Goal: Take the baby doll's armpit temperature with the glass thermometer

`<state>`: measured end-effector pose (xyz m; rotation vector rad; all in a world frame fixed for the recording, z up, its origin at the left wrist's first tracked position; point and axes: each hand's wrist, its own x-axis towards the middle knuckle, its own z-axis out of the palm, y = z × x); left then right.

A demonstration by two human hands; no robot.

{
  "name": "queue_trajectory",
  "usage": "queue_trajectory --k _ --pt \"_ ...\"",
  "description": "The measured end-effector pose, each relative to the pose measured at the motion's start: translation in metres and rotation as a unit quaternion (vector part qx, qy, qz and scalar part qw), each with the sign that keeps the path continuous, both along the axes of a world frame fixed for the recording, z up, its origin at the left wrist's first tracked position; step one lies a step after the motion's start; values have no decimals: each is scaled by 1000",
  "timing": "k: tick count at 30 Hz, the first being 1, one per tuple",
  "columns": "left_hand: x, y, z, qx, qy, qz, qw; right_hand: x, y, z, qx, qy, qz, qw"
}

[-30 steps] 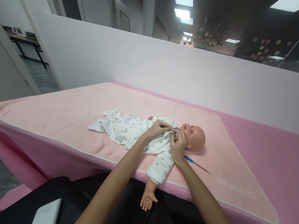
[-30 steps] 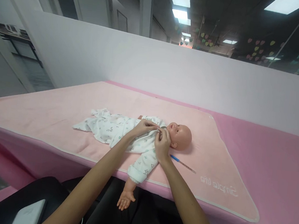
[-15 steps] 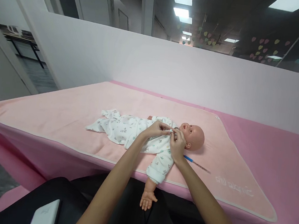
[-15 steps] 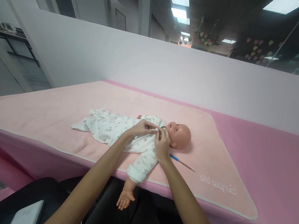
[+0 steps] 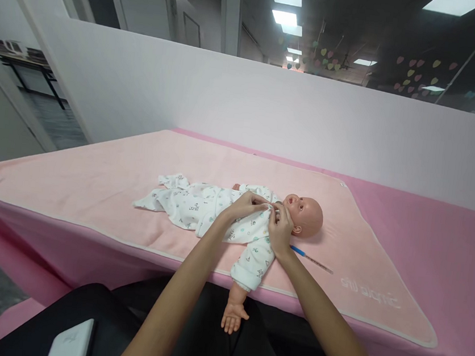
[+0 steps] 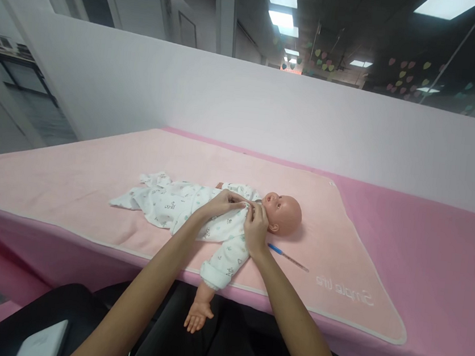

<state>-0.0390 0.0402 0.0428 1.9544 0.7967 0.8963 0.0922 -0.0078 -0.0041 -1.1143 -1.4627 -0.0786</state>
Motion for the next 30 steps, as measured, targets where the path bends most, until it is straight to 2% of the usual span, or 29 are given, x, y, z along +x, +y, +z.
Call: queue_trajectory --k 12,21,30 --pt "1 0 1 26 31 -7 999 1 -1 1 -11 0 7 1000" --pt "4 1 -1 -10 -3 -20 1000 2 1 -3 -22 4 20 1000" --pt "3 -1 -1 19 2 -18 1000 2 -1 1 -10 -11 4 1000"
